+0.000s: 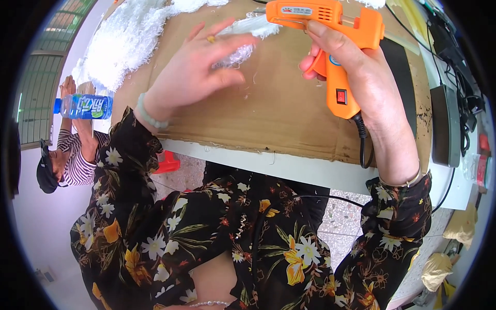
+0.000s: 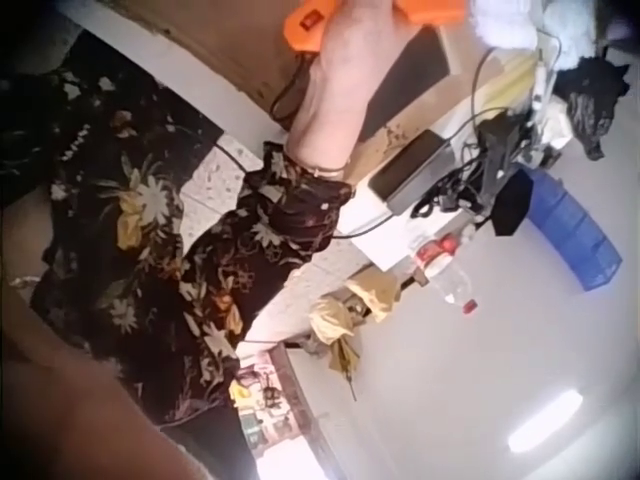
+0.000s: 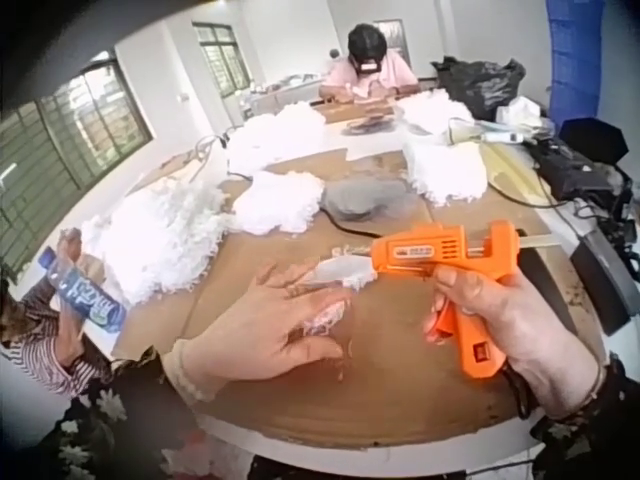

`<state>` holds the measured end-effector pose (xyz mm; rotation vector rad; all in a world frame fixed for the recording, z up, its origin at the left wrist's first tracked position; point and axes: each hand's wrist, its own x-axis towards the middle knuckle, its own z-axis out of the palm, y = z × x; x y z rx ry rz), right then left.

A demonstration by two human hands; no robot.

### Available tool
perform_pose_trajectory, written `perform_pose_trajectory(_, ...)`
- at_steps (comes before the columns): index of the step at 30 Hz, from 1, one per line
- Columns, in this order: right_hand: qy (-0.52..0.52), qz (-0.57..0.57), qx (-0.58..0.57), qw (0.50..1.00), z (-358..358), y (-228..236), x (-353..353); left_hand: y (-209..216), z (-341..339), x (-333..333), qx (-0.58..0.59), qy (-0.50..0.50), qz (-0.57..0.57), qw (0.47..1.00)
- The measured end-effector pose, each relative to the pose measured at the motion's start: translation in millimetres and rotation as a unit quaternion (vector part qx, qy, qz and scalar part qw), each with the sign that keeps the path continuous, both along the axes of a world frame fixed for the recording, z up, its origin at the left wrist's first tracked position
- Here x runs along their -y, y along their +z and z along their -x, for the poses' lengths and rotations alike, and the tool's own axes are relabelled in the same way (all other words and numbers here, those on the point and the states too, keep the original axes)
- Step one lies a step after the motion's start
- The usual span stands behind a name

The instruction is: The recorder is using a hot glue gun to attach white synthetic fur to a cardboard base at a workbench.

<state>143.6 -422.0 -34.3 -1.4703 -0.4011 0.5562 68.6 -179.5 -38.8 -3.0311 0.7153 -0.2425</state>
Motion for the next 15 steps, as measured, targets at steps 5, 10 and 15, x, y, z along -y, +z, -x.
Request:
perform_pose_trajectory(5,-0.002,-0.012,-0.011,1.0,-1.1,1.4,2.9,12.5,1.0,-31.3,-0.058,0.119,0.468,0.874)
perform_pose_trajectory(10,-0.005,0.015,0.0,1.0,-0.6,1.3,-1.3,2.1,18.9,-3.0,0.036,0.002,0.145,0.989)
perform_pose_trajectory(15,-0.001,0.009,0.007,1.0,-4.2,2.7,0.1,-2.6,11.6,5.4,0.089,-0.026,0.012,0.996)
